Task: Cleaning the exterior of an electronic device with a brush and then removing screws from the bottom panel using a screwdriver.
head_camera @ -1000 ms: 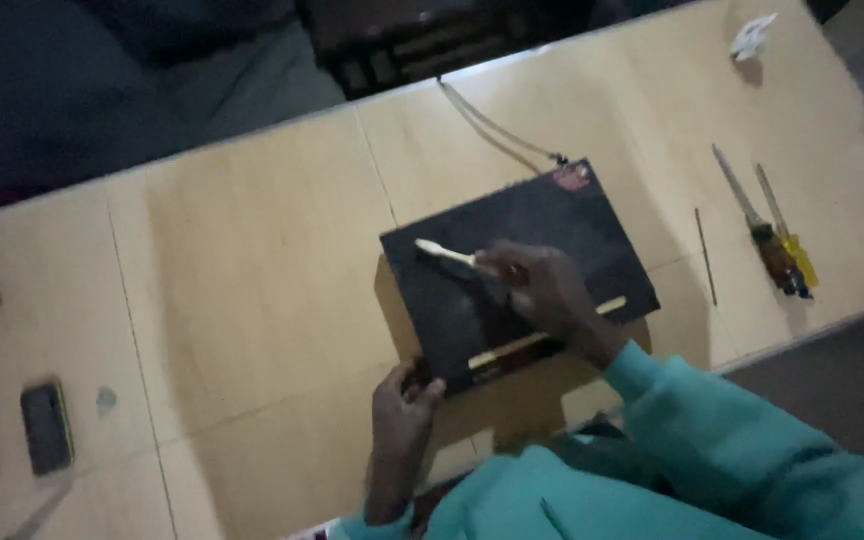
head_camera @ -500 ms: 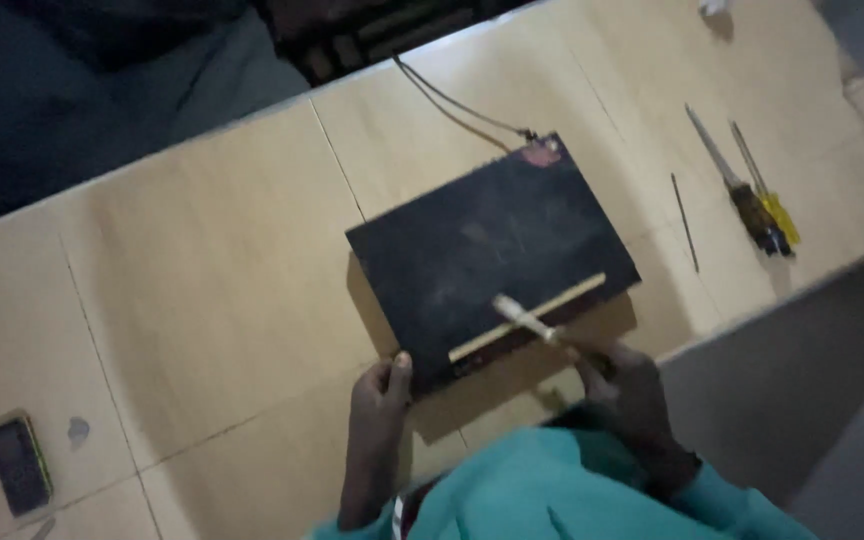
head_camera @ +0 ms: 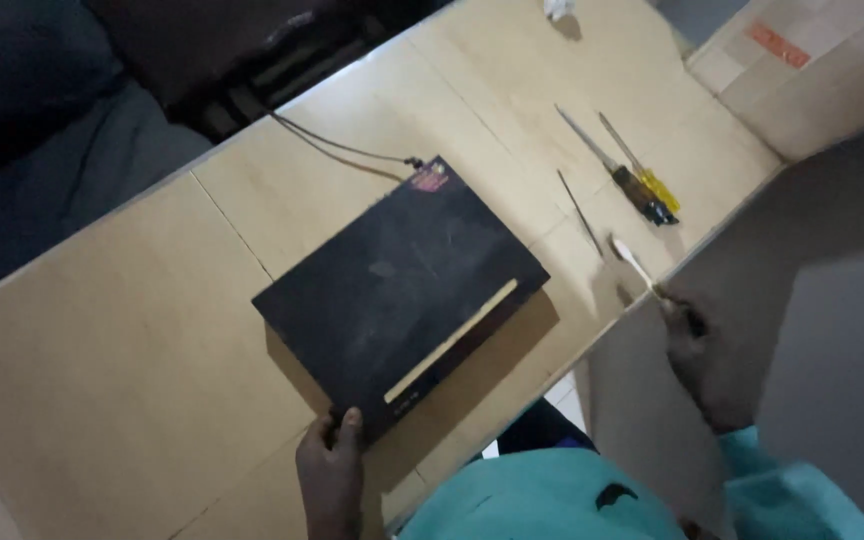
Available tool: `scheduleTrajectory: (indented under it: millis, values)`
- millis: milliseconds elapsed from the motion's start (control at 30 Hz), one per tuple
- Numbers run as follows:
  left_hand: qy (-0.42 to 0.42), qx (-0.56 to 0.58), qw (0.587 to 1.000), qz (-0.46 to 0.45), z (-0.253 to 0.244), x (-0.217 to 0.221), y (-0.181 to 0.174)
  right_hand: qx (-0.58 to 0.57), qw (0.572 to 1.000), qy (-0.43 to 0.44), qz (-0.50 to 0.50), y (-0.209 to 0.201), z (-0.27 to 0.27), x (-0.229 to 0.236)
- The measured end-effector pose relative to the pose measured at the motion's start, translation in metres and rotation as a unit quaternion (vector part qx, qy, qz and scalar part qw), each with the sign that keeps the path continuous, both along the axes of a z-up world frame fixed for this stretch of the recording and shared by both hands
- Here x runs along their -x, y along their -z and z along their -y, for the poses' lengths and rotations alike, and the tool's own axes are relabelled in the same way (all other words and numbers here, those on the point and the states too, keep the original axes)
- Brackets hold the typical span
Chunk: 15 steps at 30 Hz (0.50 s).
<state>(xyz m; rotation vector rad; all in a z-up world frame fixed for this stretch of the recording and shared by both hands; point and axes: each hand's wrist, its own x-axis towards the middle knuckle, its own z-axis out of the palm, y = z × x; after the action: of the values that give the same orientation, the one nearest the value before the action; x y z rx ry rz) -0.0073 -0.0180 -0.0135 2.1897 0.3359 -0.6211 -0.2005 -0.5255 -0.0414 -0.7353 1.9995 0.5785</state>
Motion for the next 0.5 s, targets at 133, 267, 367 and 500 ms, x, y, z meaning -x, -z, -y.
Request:
scheduleTrajectory:
  millis: [133,267,367,500]
  values:
    - [-0.009,0.007,1.0,-0.015,-0.008,-0.008,0.015,0.514,0.641,-0.438,0.364,-0.062,-0.182,-0.03]
    - [0.031,-0.048,0.998,0.019,-0.019,-0.009,0.057,0.334,0.699,-0.388,0.499,-0.097,-0.244,-0.053]
    - [0.012,-0.04,0.999,0.032,-0.02,-0.006,0.058,0.476,0.653,-0.404,0.43,-0.047,-0.179,-0.03]
    - [-0.015,-0.05,0.996,-0.072,0.0,-0.012,0.003,0.467,0.653,-0.391,0.45,-0.063,-0.205,-0.034]
